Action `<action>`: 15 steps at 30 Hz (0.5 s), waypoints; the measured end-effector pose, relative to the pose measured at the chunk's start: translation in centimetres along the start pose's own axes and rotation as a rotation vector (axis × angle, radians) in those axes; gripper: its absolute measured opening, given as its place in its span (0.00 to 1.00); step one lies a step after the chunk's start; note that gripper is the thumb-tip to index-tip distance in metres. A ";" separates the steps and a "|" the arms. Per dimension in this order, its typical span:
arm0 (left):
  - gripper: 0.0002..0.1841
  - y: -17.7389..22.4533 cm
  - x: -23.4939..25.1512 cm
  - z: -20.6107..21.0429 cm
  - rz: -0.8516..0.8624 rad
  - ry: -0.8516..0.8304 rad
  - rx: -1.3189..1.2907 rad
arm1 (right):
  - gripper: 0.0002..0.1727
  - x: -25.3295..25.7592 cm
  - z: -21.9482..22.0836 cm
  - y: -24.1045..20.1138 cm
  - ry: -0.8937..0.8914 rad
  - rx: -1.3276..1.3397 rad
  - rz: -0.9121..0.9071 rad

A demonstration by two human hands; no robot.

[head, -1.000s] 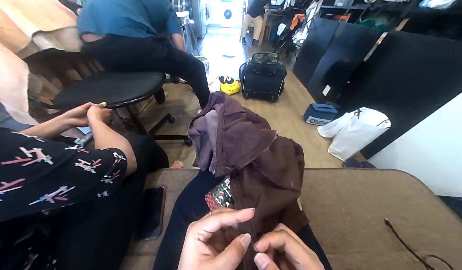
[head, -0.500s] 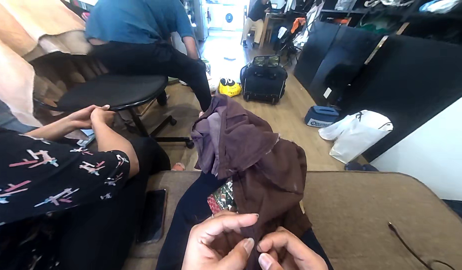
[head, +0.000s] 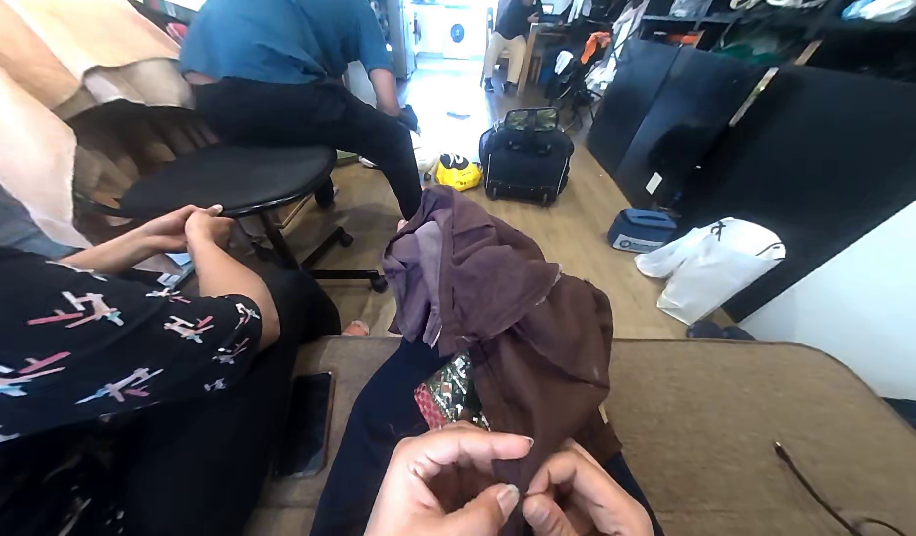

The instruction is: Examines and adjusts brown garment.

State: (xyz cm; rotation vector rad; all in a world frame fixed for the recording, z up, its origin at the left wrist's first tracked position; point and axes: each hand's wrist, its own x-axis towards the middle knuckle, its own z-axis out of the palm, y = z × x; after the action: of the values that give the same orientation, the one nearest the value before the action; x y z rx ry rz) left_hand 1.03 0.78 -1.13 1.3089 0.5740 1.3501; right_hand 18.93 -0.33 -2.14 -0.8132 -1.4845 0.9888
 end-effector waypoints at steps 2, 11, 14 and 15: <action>0.16 -0.1 -0.1 0.3 0.000 0.049 -0.002 | 0.08 0.0 0.1 0.0 -0.002 0.007 0.000; 0.16 -0.3 -0.3 1.4 -0.006 0.183 -0.036 | 0.05 -0.5 1.0 -0.1 -0.010 0.123 0.083; 0.16 -0.3 -0.3 1.4 0.006 0.195 -0.023 | 0.04 -0.5 1.1 -0.1 -0.012 0.151 0.092; 0.16 -0.4 -0.4 1.4 0.012 0.195 -0.021 | 0.04 -0.5 1.1 -0.1 -0.012 0.160 0.094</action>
State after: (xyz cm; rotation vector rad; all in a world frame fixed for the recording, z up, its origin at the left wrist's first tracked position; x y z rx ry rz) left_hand 2.34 0.08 -1.20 1.1725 0.6841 1.5000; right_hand 17.95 -1.02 -2.31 -0.7683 -1.3680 1.1686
